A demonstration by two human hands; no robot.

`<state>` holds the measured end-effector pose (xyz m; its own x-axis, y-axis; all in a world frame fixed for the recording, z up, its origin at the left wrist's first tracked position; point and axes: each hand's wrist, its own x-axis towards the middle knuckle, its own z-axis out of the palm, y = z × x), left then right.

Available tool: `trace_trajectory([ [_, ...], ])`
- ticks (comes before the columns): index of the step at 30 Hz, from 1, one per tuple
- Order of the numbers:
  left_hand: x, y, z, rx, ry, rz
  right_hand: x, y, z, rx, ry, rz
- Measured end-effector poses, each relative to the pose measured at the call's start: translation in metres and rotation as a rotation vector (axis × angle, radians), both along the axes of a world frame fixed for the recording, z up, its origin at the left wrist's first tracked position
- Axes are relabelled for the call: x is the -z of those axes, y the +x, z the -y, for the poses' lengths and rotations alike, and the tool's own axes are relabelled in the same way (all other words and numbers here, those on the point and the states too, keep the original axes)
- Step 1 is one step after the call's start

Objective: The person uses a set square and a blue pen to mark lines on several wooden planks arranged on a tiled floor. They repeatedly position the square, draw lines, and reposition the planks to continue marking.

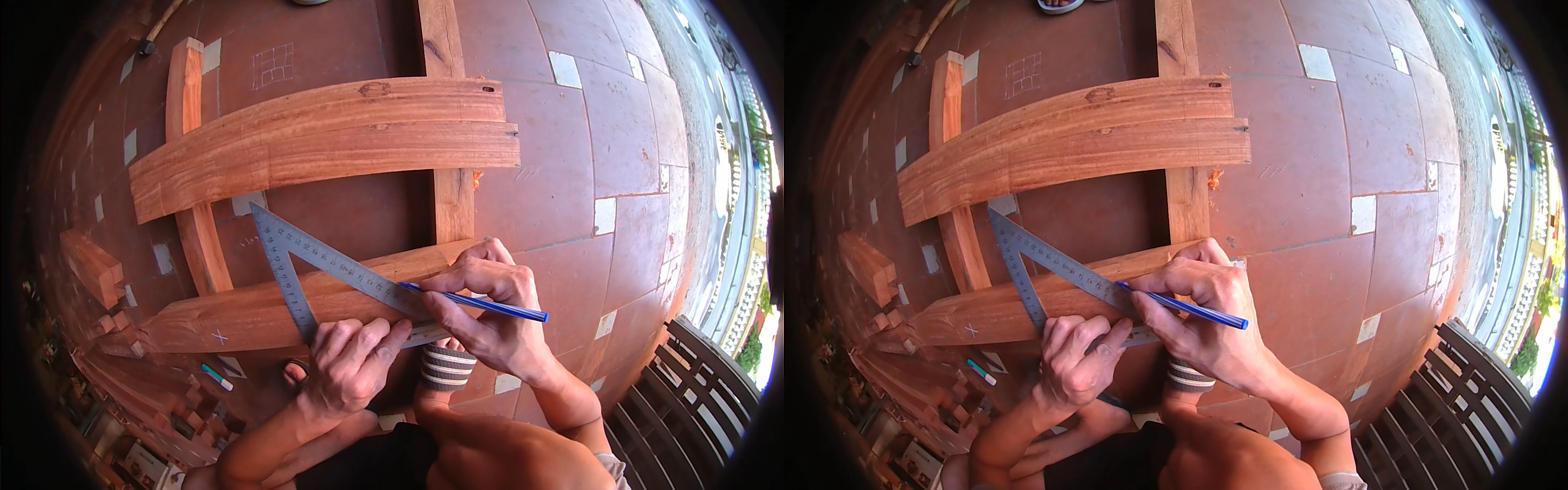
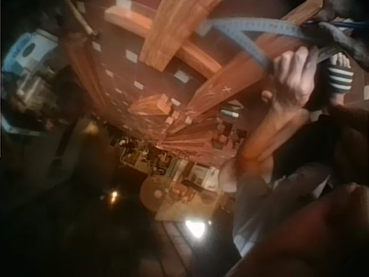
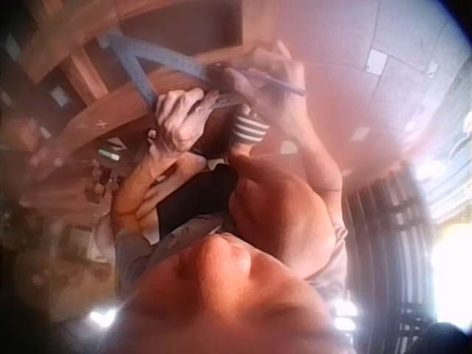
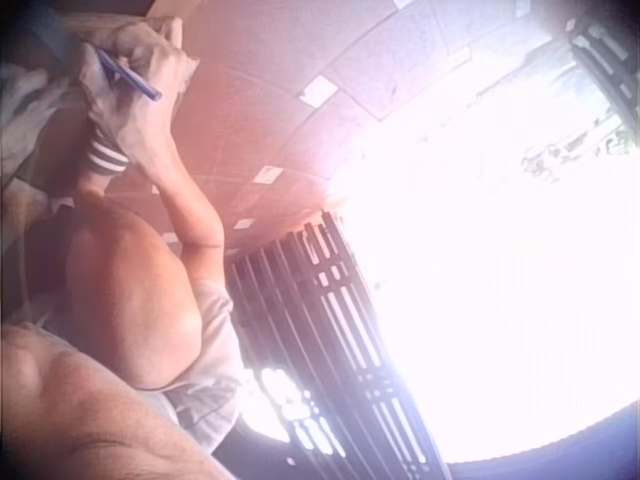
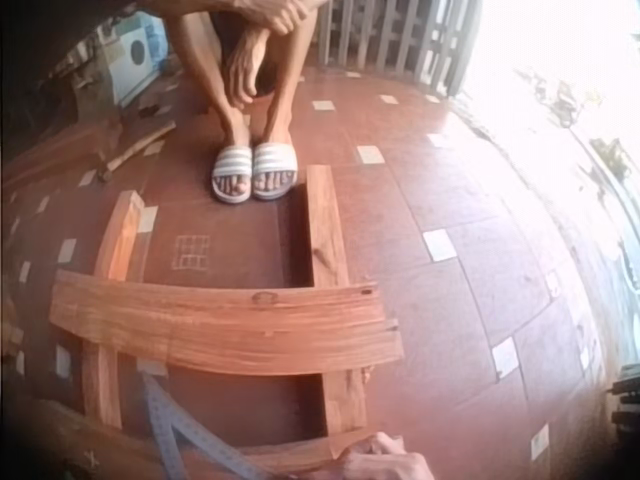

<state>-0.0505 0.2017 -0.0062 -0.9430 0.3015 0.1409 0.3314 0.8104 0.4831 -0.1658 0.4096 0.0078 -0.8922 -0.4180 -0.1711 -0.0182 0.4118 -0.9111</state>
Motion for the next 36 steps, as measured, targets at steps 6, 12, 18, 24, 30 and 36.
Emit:
trace_trajectory([
  [6,-0.0005,0.0000,-0.0006,-0.002,0.002,0.006,-0.0018,0.0005,0.0005,0.014,-0.027,0.046],
  [12,-0.0008,0.0018,-0.0003,-0.007,0.004,0.026,-0.0012,0.0003,0.0007,0.003,-0.028,0.043],
  [18,-0.0013,-0.0010,-0.0001,-0.006,0.018,0.014,-0.0021,-0.0009,0.0003,-0.019,0.005,-0.023],
  [24,-0.0022,0.0030,-0.0008,-0.022,-0.004,0.029,-0.0013,0.0016,0.0001,0.008,-0.008,0.020],
  [30,-0.0020,0.0013,-0.0027,-0.072,-0.070,-0.024,-0.0016,0.0033,0.0009,0.013,0.001,0.032],
  [36,0.0024,0.0004,-0.0029,-0.090,-0.034,-0.037,-0.0036,0.0018,0.0002,-0.005,-0.001,0.049],
])
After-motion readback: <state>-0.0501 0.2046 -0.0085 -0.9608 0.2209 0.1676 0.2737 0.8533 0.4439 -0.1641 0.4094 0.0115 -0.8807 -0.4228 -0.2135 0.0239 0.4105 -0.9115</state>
